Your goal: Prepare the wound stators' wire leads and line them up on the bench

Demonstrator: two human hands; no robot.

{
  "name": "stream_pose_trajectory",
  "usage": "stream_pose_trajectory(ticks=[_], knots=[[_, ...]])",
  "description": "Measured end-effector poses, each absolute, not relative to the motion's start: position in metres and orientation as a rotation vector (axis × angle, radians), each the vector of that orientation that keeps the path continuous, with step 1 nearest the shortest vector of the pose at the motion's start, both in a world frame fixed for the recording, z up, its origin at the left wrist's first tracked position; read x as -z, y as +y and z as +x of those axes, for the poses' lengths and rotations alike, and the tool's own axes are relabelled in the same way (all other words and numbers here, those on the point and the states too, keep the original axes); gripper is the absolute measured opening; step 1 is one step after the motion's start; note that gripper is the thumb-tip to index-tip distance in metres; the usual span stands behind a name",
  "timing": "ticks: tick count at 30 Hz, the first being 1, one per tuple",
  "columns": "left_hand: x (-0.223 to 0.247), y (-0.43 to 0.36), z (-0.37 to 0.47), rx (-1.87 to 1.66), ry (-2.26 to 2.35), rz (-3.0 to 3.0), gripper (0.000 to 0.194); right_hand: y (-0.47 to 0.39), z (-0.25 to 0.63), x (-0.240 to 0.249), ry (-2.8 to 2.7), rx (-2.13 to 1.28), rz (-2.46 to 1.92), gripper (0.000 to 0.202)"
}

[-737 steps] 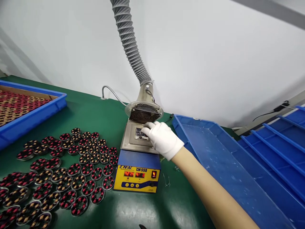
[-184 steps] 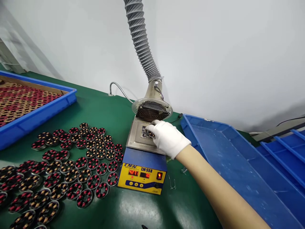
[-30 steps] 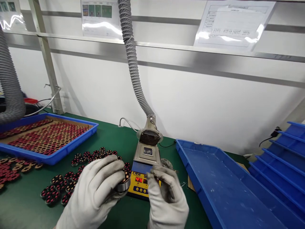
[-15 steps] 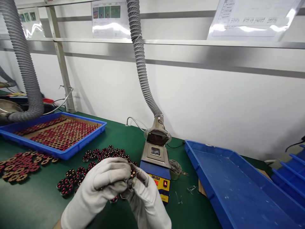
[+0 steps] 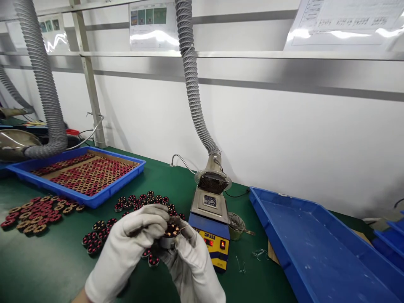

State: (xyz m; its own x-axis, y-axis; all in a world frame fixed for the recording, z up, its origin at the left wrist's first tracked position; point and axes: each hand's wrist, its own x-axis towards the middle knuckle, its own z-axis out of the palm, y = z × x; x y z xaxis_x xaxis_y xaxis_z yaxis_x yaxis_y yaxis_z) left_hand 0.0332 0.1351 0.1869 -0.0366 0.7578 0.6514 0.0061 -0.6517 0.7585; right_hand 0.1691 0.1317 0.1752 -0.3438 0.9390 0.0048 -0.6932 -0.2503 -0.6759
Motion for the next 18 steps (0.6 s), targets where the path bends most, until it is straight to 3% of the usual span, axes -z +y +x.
stream_pose_trajectory(ticks=[4,8,13,18], knots=[[-0.189,0.131,0.029,-1.75,0.95,1.692,0.015,0.134,0.174,-0.172,-0.707,-1.923,-0.397,0.029],[-0.188,0.131,0.029,-1.49,0.92,2.096,0.045,0.137,0.176,-0.165,-0.722,-1.894,-0.401,0.024],[-0.182,0.139,0.029,-1.63,0.774,1.982,0.013,0.136,0.172,-0.169,-0.782,-1.861,-0.46,0.027],[-0.189,0.134,0.026,-1.779,0.856,1.501,0.012,0.143,0.167,-0.166,-0.811,-1.839,-0.494,0.029]])
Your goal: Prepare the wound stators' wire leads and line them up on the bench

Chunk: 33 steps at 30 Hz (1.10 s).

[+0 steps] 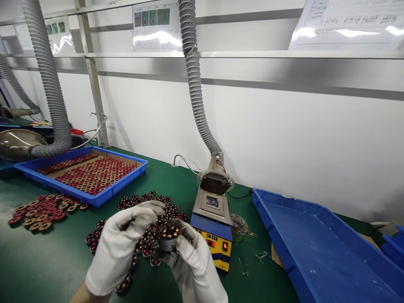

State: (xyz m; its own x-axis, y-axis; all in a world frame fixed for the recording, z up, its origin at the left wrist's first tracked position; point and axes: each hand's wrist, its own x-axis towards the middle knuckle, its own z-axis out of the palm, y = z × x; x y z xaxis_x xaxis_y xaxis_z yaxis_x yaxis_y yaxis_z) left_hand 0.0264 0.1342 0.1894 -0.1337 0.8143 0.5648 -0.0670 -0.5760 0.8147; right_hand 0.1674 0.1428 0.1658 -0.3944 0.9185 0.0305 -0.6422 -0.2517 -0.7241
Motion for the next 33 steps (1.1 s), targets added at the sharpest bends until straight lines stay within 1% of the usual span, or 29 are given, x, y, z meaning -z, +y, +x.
stream_pose_trajectory(ticks=[4,5,8,11,13,15,16,18,20,22,24,25,27,28,29,31,33], knots=[[-0.19,0.134,0.029,-1.479,0.793,1.528,0.02,0.148,0.163,-0.154,-0.733,-1.778,-0.49,0.037],[-0.188,0.135,0.03,-1.481,0.757,1.559,0.019,0.148,0.162,-0.152,-0.724,-1.759,-0.487,0.038],[-0.186,0.136,0.032,-1.712,0.72,1.56,0.012,0.145,0.163,-0.155,-0.721,-1.743,-0.538,0.037],[-0.189,0.135,0.029,-1.857,0.836,1.442,0.011,0.14,0.165,-0.164,-0.739,-1.773,-0.568,0.033],[-0.192,0.133,0.027,-1.725,0.908,1.487,0.014,0.136,0.164,-0.169,-0.753,-1.769,-0.548,0.032],[-0.192,0.134,0.027,-1.521,0.864,1.567,0.019,0.133,0.162,-0.172,-0.755,-1.744,-0.53,0.031],[-0.191,0.135,0.028,-1.467,0.81,1.589,0.019,0.132,0.161,-0.172,-0.754,-1.733,-0.524,0.031],[-0.188,0.136,0.029,-1.529,0.74,1.56,0.013,0.131,0.16,-0.172,-0.766,-1.739,-0.512,0.029],[-0.186,0.137,0.027,-1.67,0.763,1.494,0.012,0.132,0.163,-0.17,-0.781,-1.798,-0.49,0.028],[-0.186,0.136,0.024,-1.801,0.829,1.422,0.015,0.133,0.167,-0.169,-0.772,-1.886,-0.442,0.029],[-0.187,0.134,0.022,-1.788,0.912,1.487,0.016,0.135,0.17,-0.168,-0.729,-1.956,-0.359,0.028],[-0.189,0.132,0.022,-1.72,0.952,1.589,0.023,0.136,0.171,-0.168,-0.7,-1.978,-0.32,0.026],[-0.19,0.13,0.024,-1.548,0.995,1.84,0.044,0.137,0.171,-0.167,-0.649,-2.004,-0.263,0.022],[-0.191,0.131,0.026,-1.497,0.99,1.949,0.051,0.137,0.17,-0.166,-0.636,-2.01,-0.248,0.022],[-0.191,0.131,0.027,-1.49,0.965,2.031,0.052,0.138,0.17,-0.166,-0.633,-2.017,-0.241,0.022],[-0.191,0.134,0.028,-1.54,0.875,2.117,0.044,0.138,0.17,-0.164,-0.642,-2.04,-0.24,0.021],[-0.191,0.137,0.027,-1.575,0.778,2.145,0.042,0.138,0.171,-0.164,-0.638,-2.065,-0.23,0.02]])
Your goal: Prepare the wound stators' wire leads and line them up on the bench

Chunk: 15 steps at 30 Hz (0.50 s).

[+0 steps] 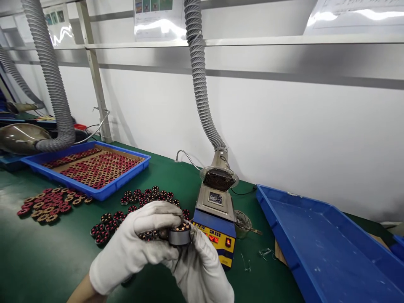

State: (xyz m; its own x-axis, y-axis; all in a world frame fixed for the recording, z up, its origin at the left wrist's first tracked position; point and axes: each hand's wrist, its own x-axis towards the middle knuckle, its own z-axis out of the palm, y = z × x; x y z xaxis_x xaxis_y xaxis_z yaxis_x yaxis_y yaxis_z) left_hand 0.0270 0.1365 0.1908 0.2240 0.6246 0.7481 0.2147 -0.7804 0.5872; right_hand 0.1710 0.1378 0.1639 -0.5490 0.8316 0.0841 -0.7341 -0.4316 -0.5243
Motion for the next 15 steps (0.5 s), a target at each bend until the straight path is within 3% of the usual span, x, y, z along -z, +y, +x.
stream_pose_trajectory(ticks=[15], knots=[[-0.189,0.139,0.025,-1.641,0.838,2.159,0.041,0.138,0.156,-0.155,-0.484,-2.041,-0.191,0.03]])
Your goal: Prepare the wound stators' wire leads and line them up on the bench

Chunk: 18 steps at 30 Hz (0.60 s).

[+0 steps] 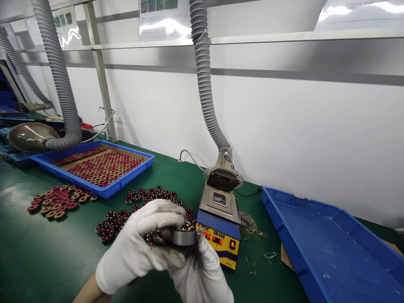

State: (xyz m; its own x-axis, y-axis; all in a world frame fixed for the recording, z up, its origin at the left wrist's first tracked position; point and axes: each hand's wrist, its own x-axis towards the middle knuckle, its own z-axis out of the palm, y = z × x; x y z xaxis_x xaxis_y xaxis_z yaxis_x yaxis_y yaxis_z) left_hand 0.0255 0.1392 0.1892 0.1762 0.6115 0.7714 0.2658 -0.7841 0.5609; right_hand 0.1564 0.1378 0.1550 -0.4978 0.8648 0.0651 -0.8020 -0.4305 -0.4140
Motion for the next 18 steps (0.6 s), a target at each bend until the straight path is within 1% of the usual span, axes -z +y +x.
stream_pose_trajectory(ticks=[2,5,8,10,12,15,16,18], knots=[[-0.19,0.139,0.024,-1.648,0.842,2.163,0.041,0.137,0.158,-0.159,-0.456,-2.109,-0.144,0.027],[-0.191,0.139,0.021,-1.598,0.689,2.141,0.034,0.135,0.161,-0.162,-0.471,-2.152,-0.098,0.022],[-0.191,0.138,0.02,-1.541,0.659,1.904,0.016,0.133,0.162,-0.161,-0.584,-2.095,-0.165,0.022],[-0.19,0.137,0.023,-1.579,0.644,1.651,0.009,0.133,0.162,-0.16,-0.705,-2.033,-0.276,0.026],[-0.189,0.134,0.025,-1.648,0.621,1.453,0.011,0.134,0.162,-0.16,-0.791,-1.976,-0.372,0.03],[-0.191,0.131,0.024,-1.766,0.654,1.304,0.016,0.134,0.165,-0.161,-0.821,-1.959,-0.386,0.031],[-0.192,0.131,0.022,-1.741,0.698,1.299,0.016,0.134,0.167,-0.162,-0.818,-1.97,-0.371,0.031],[-0.195,0.13,0.018,-1.546,0.786,1.346,0.018,0.134,0.169,-0.163,-0.807,-1.973,-0.358,0.031]])
